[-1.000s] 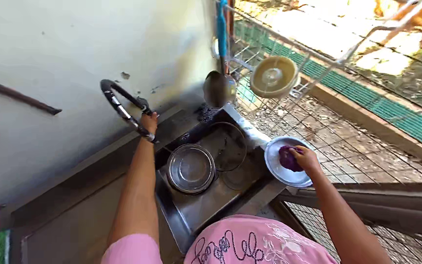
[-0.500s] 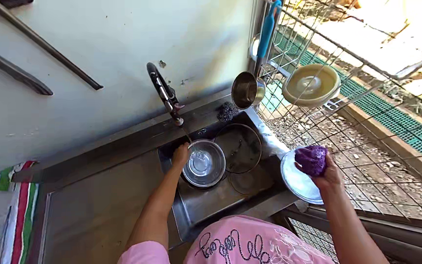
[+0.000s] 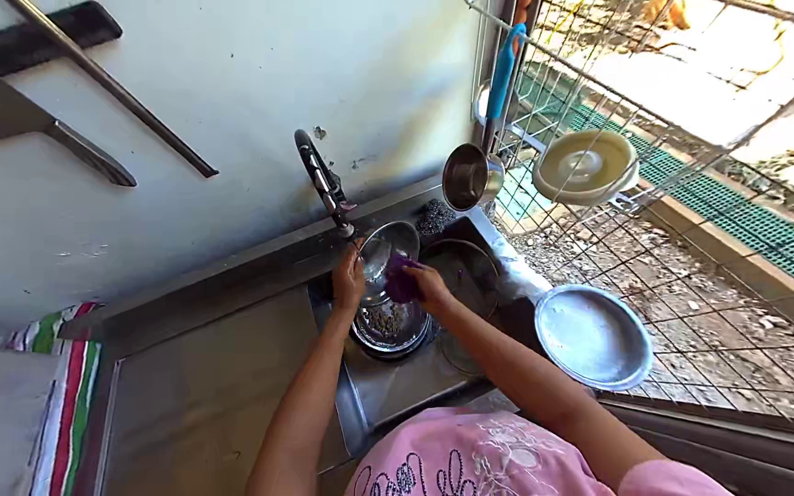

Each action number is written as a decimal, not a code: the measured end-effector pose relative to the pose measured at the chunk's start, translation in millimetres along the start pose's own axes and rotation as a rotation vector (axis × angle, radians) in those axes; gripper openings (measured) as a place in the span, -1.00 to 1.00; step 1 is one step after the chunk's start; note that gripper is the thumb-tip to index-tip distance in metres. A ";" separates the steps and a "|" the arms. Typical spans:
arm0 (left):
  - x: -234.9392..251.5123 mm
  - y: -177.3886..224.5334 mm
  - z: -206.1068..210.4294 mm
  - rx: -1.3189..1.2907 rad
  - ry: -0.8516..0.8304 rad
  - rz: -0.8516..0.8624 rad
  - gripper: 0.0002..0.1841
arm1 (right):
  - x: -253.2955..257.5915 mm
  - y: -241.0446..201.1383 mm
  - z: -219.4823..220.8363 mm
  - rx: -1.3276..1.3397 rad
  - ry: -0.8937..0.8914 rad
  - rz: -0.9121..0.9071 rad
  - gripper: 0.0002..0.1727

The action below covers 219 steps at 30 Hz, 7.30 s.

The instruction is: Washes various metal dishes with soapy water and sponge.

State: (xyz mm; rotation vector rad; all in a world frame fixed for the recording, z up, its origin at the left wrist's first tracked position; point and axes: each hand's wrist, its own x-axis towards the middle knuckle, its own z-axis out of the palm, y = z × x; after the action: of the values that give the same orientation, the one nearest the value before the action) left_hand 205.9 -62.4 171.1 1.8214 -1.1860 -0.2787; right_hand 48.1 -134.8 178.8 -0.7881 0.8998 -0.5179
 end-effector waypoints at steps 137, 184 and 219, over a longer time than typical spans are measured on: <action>-141.1 54.6 -26.5 -0.274 -0.079 -0.208 -0.64 | -65.3 23.5 13.4 -1.106 -0.509 -0.908 -0.41; -119.2 36.0 -47.9 -0.515 0.337 -0.860 -0.46 | -53.9 91.1 27.7 -0.780 -0.275 -0.965 -0.48; -146.5 42.7 -83.9 -0.324 -0.180 -0.529 -0.81 | -29.2 13.2 57.7 -0.966 -0.513 -0.359 -0.74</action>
State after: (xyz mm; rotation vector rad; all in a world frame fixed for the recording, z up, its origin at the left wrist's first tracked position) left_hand 156.1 99.5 211.3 1.8137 -0.6996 -0.8981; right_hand 82.1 -84.6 204.7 -1.8866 0.4856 -0.1340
